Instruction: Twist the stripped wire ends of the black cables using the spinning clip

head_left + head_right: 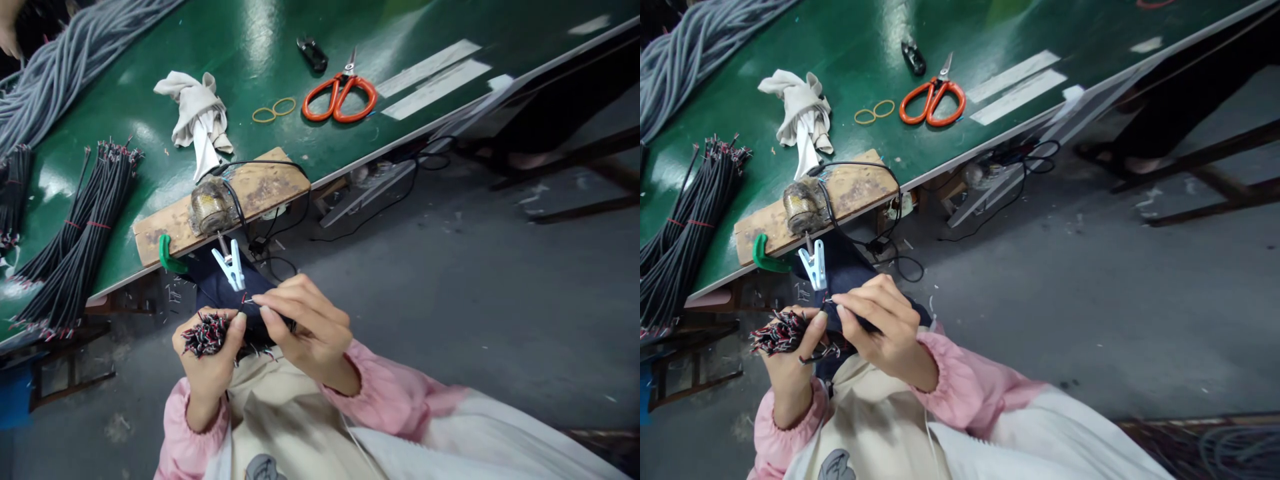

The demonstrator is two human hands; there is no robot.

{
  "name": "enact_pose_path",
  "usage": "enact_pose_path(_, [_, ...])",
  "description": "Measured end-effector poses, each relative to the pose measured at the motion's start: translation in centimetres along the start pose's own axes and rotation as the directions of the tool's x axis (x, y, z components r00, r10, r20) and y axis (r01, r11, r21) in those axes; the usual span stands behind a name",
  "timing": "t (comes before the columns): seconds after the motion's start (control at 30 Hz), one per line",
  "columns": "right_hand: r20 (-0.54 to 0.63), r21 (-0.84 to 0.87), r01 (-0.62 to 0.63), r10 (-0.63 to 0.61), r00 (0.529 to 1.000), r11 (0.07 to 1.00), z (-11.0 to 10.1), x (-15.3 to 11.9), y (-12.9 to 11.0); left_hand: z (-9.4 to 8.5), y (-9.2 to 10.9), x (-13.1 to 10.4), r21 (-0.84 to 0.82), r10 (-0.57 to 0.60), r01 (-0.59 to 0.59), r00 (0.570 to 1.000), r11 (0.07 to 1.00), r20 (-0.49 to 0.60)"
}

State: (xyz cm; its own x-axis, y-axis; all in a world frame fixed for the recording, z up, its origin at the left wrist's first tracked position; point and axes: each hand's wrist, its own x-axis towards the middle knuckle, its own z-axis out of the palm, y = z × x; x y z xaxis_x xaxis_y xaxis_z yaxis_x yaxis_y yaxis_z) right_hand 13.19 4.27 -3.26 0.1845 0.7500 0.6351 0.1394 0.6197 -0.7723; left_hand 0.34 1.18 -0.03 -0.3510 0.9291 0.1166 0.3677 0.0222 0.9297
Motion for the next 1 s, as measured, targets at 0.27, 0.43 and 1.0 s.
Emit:
enact_pose_path(0.27, [0.232,0.277,-0.496,0.444,0.866,0.823,0.2,0.4,0.0,-0.1,-0.2,-0.2,-0.020,-0.024,0.025,0.999,1.000,0.048])
enact_pose_path(0.43, [0.297,0.285,-0.523,0.445,0.845,0.803,0.1,1.0,0.5,0.0,0.0,-0.1,-0.004,-0.037,0.037,0.998,0.999,0.058])
enact_pose_path(1.0, [-0.040,-0.060,0.010,-0.012,0.999,0.998,0.4,-0.8,0.5,-0.2,-0.8,0.0,-0.062,-0.048,0.047,0.999,0.997,-0.004])
